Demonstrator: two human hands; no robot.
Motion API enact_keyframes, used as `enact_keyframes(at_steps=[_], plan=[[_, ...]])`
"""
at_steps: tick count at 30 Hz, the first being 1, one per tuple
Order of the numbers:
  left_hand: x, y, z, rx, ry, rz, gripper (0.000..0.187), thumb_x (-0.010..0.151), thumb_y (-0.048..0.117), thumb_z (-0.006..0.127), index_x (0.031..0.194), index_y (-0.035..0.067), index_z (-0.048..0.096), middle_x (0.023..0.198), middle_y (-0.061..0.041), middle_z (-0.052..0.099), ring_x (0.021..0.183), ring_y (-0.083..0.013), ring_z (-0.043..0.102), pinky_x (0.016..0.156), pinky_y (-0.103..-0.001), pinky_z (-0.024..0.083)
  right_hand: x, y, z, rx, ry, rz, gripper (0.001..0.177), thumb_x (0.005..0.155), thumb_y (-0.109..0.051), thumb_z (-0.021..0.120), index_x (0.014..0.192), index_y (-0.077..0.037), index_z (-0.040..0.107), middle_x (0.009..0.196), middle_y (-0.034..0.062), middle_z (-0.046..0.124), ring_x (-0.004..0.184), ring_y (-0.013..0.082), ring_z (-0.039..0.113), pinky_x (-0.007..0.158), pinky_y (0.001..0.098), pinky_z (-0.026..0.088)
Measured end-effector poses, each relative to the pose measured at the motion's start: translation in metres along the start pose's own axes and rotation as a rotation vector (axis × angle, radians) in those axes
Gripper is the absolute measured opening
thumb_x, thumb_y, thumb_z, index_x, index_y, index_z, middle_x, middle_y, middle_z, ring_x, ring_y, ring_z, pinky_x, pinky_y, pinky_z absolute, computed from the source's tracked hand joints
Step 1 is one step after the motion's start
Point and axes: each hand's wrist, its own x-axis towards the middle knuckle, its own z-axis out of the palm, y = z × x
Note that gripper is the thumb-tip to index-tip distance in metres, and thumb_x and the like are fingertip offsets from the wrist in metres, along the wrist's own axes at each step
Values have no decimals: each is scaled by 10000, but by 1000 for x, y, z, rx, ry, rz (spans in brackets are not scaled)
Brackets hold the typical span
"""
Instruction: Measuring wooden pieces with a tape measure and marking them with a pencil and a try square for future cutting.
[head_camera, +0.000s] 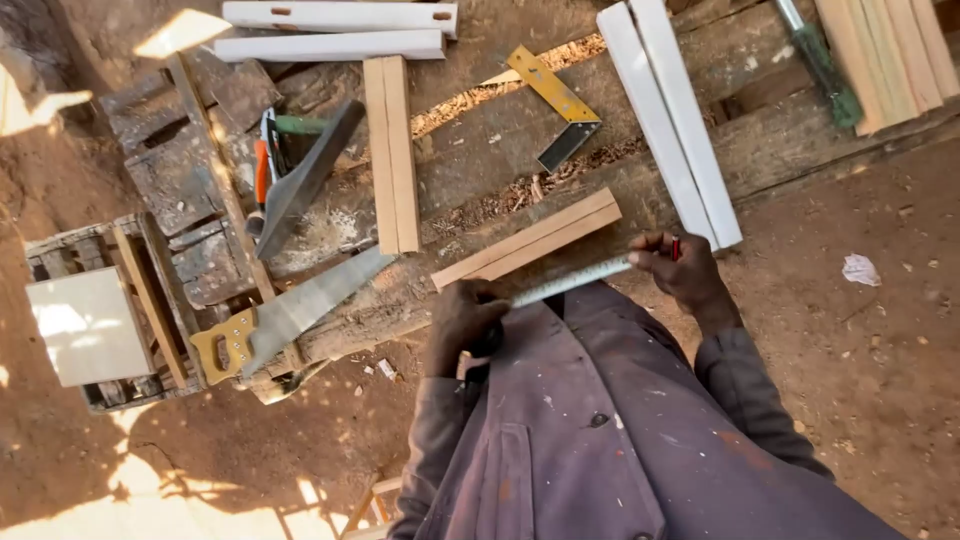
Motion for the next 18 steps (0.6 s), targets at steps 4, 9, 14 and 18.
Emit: enact_keyframes(at_steps=[4, 9, 14, 18], plan=[[41, -28, 15, 32, 97, 28, 284, 684, 494, 790, 875, 288, 831, 890, -94, 777, 940, -351, 731, 804, -454, 560, 30, -35, 8, -39, 14, -66, 232, 859, 30, 794, 1081, 16, 729, 772, 78, 673, 510, 33, 537, 377, 177, 363], [85, -5, 26, 65, 238, 113, 372, 686, 533, 777, 833, 193, 807, 813, -188, 738, 894, -420, 721, 759, -518, 538, 84, -32, 2, -364, -12, -260, 172, 941, -25, 801, 1104, 7, 757, 906, 173, 713, 834, 190, 694, 708, 304, 554], [118, -9, 55, 47, 380, 101, 248, 674, 400, 731, 795, 191, 785, 777, -184, 705, 896, -421, 715, 789, -532, 558, 121, 2, 8, -411, 17, -337, 207, 868, -72, 825, 1061, -6, 787, 802, 140, 712, 709, 137, 655, 554, 269, 498], [120, -10, 66, 65, 462, 101, 187, 709, 306, 713, 793, 151, 778, 796, -192, 679, 884, -445, 701, 812, -525, 568, 125, -1, 22, -513, 46, -357, 197, 852, -121, 824, 1032, -43, 801, 783, 129, 727, 654, 158, 658, 527, 290, 486]])
